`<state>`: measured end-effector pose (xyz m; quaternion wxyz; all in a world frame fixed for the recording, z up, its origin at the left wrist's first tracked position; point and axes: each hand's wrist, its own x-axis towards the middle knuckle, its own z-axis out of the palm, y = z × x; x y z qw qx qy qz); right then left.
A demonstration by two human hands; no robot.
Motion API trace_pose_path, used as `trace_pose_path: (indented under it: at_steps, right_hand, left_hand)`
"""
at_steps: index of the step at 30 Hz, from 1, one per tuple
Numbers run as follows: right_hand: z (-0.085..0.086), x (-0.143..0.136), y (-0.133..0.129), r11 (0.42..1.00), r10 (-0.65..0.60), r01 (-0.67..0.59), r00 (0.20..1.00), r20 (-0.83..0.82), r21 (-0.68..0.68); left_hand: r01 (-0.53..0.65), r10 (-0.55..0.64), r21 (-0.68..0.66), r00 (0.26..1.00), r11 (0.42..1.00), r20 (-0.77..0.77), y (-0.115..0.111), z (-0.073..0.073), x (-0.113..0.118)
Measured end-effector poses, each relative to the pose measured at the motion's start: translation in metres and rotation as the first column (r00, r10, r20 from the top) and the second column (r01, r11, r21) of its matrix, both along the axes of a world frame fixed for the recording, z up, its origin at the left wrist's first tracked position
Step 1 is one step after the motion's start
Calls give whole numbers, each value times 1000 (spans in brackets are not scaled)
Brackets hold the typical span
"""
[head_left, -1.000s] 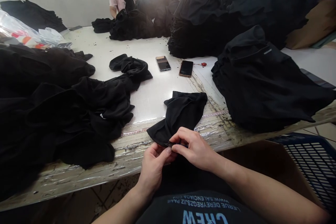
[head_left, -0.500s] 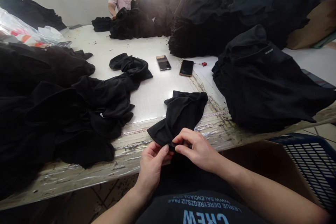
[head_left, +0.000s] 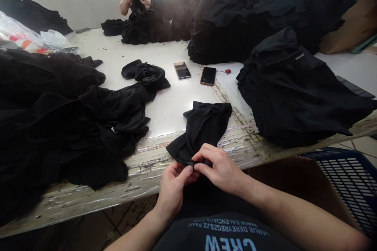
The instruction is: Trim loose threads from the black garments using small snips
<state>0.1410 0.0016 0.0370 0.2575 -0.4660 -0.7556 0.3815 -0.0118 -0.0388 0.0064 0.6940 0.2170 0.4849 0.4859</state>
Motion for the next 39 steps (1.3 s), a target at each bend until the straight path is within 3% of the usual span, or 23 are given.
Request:
trace_pose_path:
  at_steps: [13,24,39]
  right_hand:
    - [-3,5,0,997,-24,25,999,23,-71]
    - [1,1,0,999,31,-32,999,29,16]
    - [-7,1,2,996,-49,46,998,-46,-74]
  left_hand:
    - [-7,6,-33,1000,999,-30,0,-5,-7]
    - [14,-14,11,1000,1000,-21,-2,-10,-1]
    - [29,-30,-6,998,1000,-52,-1,-10,-1]
